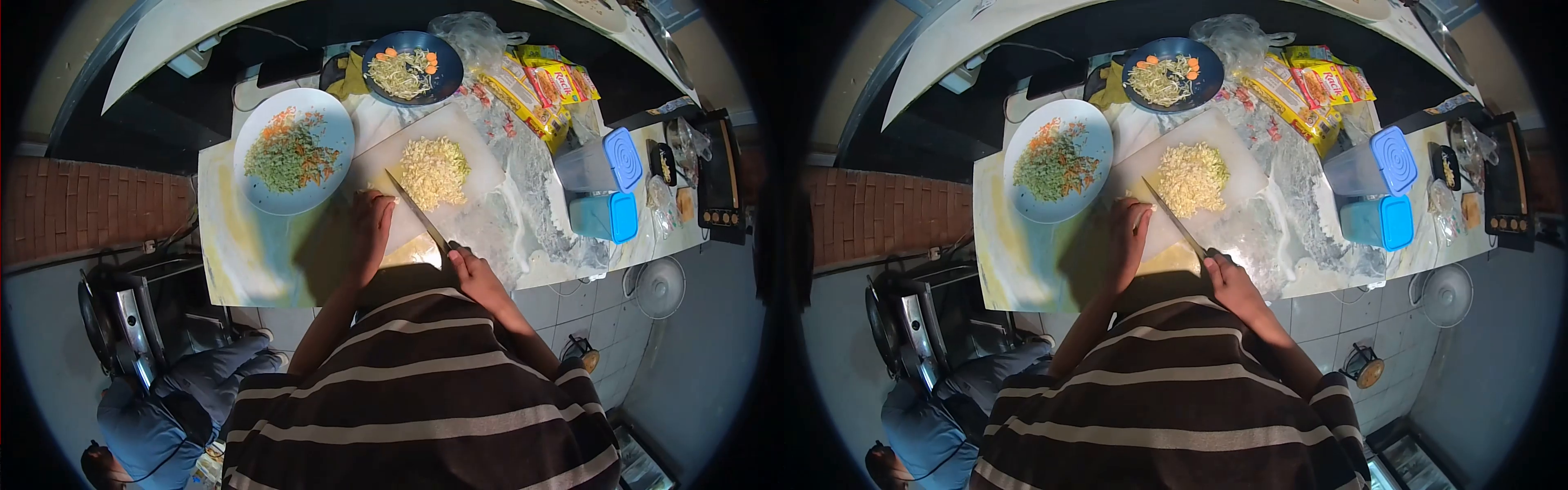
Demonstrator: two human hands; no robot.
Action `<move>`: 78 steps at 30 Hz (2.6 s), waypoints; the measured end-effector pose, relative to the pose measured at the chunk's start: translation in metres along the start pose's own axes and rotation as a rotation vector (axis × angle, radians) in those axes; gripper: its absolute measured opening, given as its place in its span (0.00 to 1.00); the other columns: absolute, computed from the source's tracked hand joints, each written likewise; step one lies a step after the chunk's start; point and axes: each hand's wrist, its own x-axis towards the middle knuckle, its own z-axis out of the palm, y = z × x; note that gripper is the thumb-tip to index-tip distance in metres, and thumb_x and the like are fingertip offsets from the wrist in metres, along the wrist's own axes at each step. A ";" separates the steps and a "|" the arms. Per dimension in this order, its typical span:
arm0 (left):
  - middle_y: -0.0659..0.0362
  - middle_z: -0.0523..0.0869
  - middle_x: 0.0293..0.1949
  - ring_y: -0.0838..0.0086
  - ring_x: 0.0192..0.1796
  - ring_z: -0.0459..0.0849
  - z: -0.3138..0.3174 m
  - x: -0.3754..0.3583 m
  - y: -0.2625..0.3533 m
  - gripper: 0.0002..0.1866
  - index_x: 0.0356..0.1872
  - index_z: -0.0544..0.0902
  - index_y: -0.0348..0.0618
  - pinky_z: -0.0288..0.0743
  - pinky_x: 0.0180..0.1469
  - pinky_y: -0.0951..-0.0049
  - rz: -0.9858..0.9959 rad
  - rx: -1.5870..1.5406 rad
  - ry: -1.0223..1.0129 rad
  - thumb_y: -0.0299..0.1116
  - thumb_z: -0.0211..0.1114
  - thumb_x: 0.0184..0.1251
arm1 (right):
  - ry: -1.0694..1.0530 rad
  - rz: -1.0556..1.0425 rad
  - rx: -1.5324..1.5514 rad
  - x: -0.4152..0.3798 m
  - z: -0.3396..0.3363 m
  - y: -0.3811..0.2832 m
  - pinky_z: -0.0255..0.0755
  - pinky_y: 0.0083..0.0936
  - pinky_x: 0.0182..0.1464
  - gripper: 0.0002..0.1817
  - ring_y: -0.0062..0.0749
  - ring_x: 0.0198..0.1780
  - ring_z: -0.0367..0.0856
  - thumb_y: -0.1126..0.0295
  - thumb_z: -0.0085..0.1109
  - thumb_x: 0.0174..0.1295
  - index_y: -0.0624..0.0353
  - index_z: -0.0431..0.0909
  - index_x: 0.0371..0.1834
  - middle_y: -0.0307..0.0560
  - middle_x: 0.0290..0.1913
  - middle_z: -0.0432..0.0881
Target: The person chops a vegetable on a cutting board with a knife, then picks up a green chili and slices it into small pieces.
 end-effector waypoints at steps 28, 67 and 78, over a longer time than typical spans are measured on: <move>0.56 0.82 0.38 0.59 0.42 0.80 0.005 -0.002 -0.019 0.06 0.38 0.84 0.39 0.75 0.46 0.63 0.113 0.004 0.026 0.22 0.67 0.60 | 0.085 -0.109 -0.188 0.009 0.016 0.001 0.74 0.56 0.39 0.22 0.69 0.36 0.80 0.55 0.41 0.76 0.67 0.73 0.49 0.71 0.30 0.81; 0.52 0.79 0.42 0.56 0.47 0.77 0.006 -0.003 -0.011 0.13 0.41 0.79 0.40 0.71 0.52 0.60 -0.035 0.011 -0.005 0.27 0.73 0.57 | 0.048 -0.017 -0.173 -0.003 0.013 0.008 0.74 0.57 0.39 0.22 0.69 0.37 0.80 0.54 0.41 0.76 0.63 0.72 0.54 0.70 0.31 0.81; 0.54 0.78 0.43 0.57 0.47 0.77 0.009 -0.005 -0.012 0.12 0.41 0.80 0.42 0.72 0.49 0.60 -0.018 0.001 0.020 0.28 0.72 0.58 | 0.075 -0.069 -0.136 -0.001 0.024 0.015 0.74 0.56 0.37 0.24 0.69 0.35 0.81 0.53 0.42 0.75 0.65 0.74 0.53 0.70 0.29 0.81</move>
